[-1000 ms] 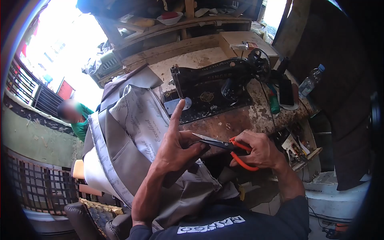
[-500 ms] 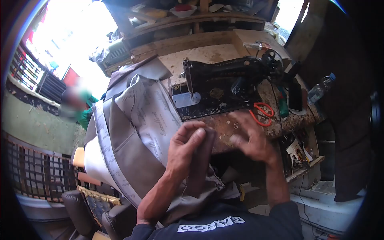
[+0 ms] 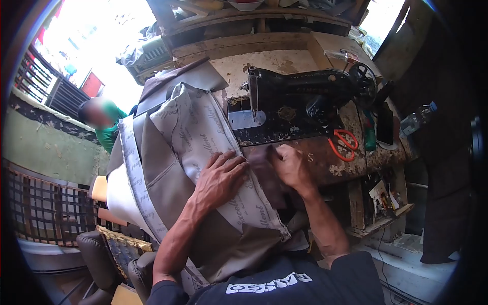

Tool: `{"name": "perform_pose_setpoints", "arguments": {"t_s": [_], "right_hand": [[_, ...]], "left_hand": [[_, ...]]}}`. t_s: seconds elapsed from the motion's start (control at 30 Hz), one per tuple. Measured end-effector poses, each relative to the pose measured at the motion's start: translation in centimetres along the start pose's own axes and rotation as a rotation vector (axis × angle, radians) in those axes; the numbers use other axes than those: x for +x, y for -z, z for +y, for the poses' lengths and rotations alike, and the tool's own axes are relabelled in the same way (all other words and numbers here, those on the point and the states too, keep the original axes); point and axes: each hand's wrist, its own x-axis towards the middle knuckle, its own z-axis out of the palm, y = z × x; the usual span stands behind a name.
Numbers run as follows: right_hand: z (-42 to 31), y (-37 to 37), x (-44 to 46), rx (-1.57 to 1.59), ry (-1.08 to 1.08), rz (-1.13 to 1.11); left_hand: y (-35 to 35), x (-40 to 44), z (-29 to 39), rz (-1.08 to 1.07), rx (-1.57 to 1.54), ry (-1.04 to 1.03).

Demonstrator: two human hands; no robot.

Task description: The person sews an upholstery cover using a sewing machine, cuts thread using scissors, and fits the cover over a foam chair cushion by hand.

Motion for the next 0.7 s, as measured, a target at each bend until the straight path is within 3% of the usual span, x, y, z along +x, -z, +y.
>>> {"name": "perform_pose_setpoints", "arguments": {"t_s": [0.07,0.1,0.2,0.23,0.27,0.33,0.37,0.43,0.47,0.53,0.6,0.7], "right_hand": [[1.6,-1.5,1.1,-0.454,0.168,0.107],[0.7,-1.2,1.2,-0.466,0.172,0.104],[-4.4,0.3,0.4,-0.228,0.298,-0.088],[-5.4,0.5,0.8,-0.030,0.474,-0.139],[-6.8,1.3,0.6,-0.036,0.467,-0.141],[-10.2,2.9,0.4,0.395,0.369,-0.257],[-11.1,3.2,0.8,0.538,0.330,-0.292],[-11.8,2.6,2.3,0.881,0.045,-0.328],[-10.5,0.6,3.0,0.881,0.038,-0.329],[-5.7,-4.5,4.7,0.161,-0.155,-0.175],[-3.6,-6.4,2.5,0.177,-0.304,-0.185],[-2.8,-6.2,0.8,0.226,-0.333,-0.090]], "left_hand": [[0.0,-0.2,0.3,0.071,0.003,0.039],[-0.8,-0.4,-0.1,0.125,0.004,0.022],[-0.6,-0.7,0.0,0.024,0.084,0.053],[-0.7,-0.7,-0.2,0.040,0.069,0.047],[-0.6,-0.8,-0.2,0.041,0.059,0.048],[0.0,-0.6,-0.2,-0.112,0.019,0.084],[-0.3,-1.1,0.2,-0.023,-0.067,0.148],[0.3,-0.9,0.4,-0.029,-0.022,0.132],[0.6,-1.1,0.6,-0.038,0.022,0.114],[0.7,-1.5,0.3,-0.057,-0.011,0.113],[0.7,-1.4,-0.2,-0.066,-0.049,0.112],[1.2,-1.3,-0.2,-0.069,-0.083,0.110]]}}
